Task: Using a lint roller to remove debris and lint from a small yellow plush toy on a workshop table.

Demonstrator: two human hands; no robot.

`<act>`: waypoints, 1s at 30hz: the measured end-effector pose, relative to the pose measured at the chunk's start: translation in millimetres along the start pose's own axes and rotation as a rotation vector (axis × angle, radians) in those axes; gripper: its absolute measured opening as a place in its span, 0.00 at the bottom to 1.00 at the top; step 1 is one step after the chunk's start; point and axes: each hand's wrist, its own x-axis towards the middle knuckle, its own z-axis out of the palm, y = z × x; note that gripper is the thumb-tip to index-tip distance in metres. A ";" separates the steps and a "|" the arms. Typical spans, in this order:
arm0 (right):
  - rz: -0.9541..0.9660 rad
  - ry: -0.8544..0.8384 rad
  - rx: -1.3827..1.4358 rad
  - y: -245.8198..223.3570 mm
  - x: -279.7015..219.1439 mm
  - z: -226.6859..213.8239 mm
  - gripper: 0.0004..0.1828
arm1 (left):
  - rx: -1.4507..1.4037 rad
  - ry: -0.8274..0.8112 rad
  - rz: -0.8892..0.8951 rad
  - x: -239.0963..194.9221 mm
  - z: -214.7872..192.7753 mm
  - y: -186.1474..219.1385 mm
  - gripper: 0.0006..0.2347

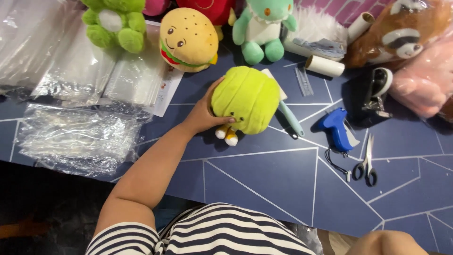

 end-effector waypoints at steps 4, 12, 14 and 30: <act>0.067 -0.036 -0.004 -84.4 77.5 -0.9 0.14 | 0.027 -0.009 -0.024 -0.7 -0.8 10.6 0.51; 0.200 -0.132 0.047 -107.1 87.6 -13.4 0.13 | 0.059 -0.011 -0.050 -1.6 0.9 19.5 0.51; 0.235 -0.158 0.070 -107.6 86.9 -12.5 0.13 | 0.057 -0.011 -0.038 -1.4 1.9 20.6 0.51; 0.420 -0.620 -0.544 -5.7 20.4 84.2 0.32 | 0.176 -0.049 -0.144 -5.9 3.9 8.4 0.59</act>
